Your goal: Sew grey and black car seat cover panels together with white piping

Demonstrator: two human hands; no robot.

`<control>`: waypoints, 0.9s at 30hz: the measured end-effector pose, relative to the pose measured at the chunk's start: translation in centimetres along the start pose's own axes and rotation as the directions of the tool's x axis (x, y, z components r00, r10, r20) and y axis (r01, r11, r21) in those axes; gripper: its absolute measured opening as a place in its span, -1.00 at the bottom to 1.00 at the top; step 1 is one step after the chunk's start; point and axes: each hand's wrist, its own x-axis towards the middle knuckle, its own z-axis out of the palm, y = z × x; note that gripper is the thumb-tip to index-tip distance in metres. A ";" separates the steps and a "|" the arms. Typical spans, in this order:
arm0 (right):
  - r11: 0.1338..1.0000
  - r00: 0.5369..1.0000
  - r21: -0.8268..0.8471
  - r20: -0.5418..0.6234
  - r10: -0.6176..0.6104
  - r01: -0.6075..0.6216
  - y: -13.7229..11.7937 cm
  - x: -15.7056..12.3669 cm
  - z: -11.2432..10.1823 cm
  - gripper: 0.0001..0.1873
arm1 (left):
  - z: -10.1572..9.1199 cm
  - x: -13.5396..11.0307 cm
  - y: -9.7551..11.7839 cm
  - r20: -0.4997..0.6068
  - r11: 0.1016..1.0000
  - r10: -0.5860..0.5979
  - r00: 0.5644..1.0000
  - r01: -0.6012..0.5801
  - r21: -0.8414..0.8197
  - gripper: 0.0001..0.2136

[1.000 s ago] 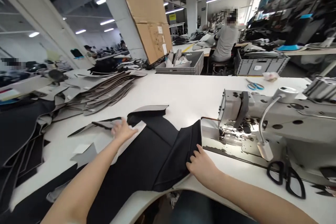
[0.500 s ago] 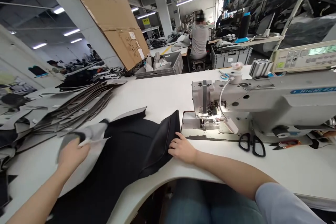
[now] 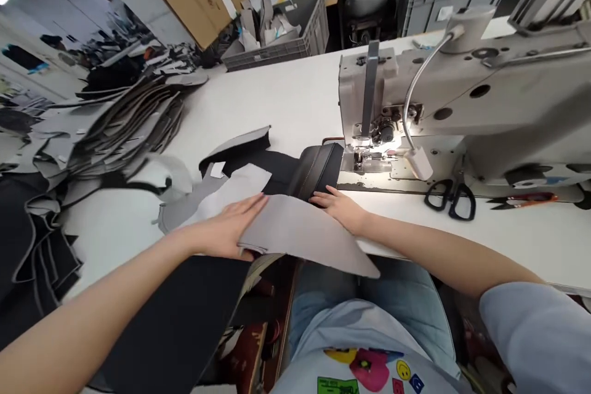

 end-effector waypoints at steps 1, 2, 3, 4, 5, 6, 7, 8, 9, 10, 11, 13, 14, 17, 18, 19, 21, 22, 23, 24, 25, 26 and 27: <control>1.000 1.000 0.019 0.017 0.015 -0.016 0.3 0.0 0.5 -0.59 | -0.4 1.1 2.0 -0.016 0.995 0.096 0.995 -0.096 0.002 0.11; 0.999 0.999 0.036 0.028 0.029 -0.030 0.5 0.1 0.9 -0.59 | -0.7 1.9 3.8 -0.022 0.984 0.175 0.984 -0.175 0.005 0.09; 0.998 0.999 0.052 0.034 0.043 -0.044 0.8 0.2 1.3 -0.60 | -1.1 2.5 5.4 -0.020 0.970 0.244 0.970 -0.244 0.005 0.06; 0.996 0.998 0.065 0.040 0.052 -0.054 1.0 0.4 1.6 -0.62 | -1.5 2.8 6.6 -0.013 0.952 0.305 0.952 -0.305 0.003 0.03; 0.996 0.997 0.074 0.045 0.055 -0.058 1.1 0.6 1.9 -0.63 | -1.9 2.9 7.6 -0.003 0.932 0.364 0.932 -0.364 -0.005 0.00; 0.995 0.997 0.080 0.049 0.056 -0.060 1.3 0.7 2.1 -0.64 | -2.3 2.9 8.2 0.012 0.909 0.417 0.909 -0.417 -0.018 -0.01; 0.995 0.997 0.083 0.052 0.055 -0.059 1.3 0.9 2.1 -0.64 | -2.6 2.8 8.6 0.028 0.888 0.460 0.888 -0.459 -0.028 -0.02; 0.995 0.997 0.084 0.054 0.054 -0.058 1.4 1.0 2.1 -0.63 | -2.8 2.8 8.8 0.046 0.871 0.490 0.870 -0.489 -0.032 -0.04; 0.995 0.997 0.082 0.060 0.051 -0.056 1.3 1.0 2.0 -0.62 | -2.9 2.8 8.8 0.064 0.863 0.506 0.860 -0.505 -0.031 -0.06; 0.996 0.996 0.075 0.070 0.051 -0.057 1.2 1.1 1.7 -0.62 | -2.8 2.9 8.5 0.075 0.866 0.499 0.863 -0.499 -0.023 -0.09; 0.996 0.995 0.065 0.086 0.053 -0.058 1.0 1.1 1.4 -0.61 | -2.5 3.1 8.1 0.075 0.880 0.475 0.877 -0.475 -0.008 -0.12; 0.997 0.992 0.038 0.112 0.060 -0.065 0.5 1.0 0.6 -0.63 | -1.6 3.5 6.3 0.030 0.918 0.395 0.918 -0.396 0.039 -0.15; 0.997 0.992 0.025 0.111 0.065 -0.068 0.2 0.9 0.2 -0.65 | -0.9 3.6 5.1 -0.008 0.935 0.350 0.937 -0.349 0.066 -0.15; 0.999 0.997 -0.007 0.053 0.047 -0.047 -0.6 0.4 -0.7 -0.73 | 1.2 3.3 0.7 -0.120 0.964 0.242 0.963 -0.224 0.145 -0.18; 0.999 0.999 -0.016 0.028 0.037 -0.037 -0.8 0.2 -0.8 -0.74 | 2.0 3.0 -0.9 -0.151 0.967 0.216 0.965 -0.191 0.169 -0.19; 0.999 1.000 -0.023 0.006 0.027 -0.027 -0.9 0.1 -0.9 -0.74 | 2.9 2.5 -2.2 -0.178 0.969 0.193 0.965 -0.159 0.190 -0.21; 0.999 0.999 -0.036 -0.043 0.005 -0.006 -0.8 -0.1 -0.8 -0.76 | 5.1 1.4 -4.5 -0.229 0.971 0.137 0.964 -0.085 0.224 -0.24; 0.999 0.997 -0.043 -0.078 -0.011 0.008 -0.8 -0.2 -0.7 -0.78 | 6.4 0.8 -5.4 -0.257 0.972 0.099 0.961 -0.038 0.232 -0.25; 0.998 0.993 -0.049 -0.117 -0.036 0.030 -0.8 -0.3 -0.6 -0.79 | 7.8 0.2 -6.1 -0.292 0.973 0.054 0.955 0.015 0.230 -0.26; 0.997 0.985 -0.055 -0.160 -0.066 0.058 -0.8 -0.3 -0.7 -0.80 | 9.2 -0.4 -6.7 -0.338 0.974 0.003 0.941 0.074 0.214 -0.28; 0.994 0.975 -0.062 -0.199 -0.103 0.092 -0.9 -0.4 -0.8 -0.81 | 10.7 -0.9 -7.4 -0.391 0.975 -0.049 0.919 0.130 0.182 -0.29; 0.989 0.962 -0.072 -0.231 -0.143 0.129 -1.2 -0.5 -0.9 -0.82 | 12.0 -1.5 -8.0 -0.447 0.975 -0.101 0.889 0.178 0.135 -0.31; 0.983 0.949 -0.084 -0.259 -0.179 0.163 -1.5 -0.6 -1.2 -0.82 | 13.2 -2.0 -8.7 -0.500 0.973 -0.150 0.853 0.217 0.079 -0.33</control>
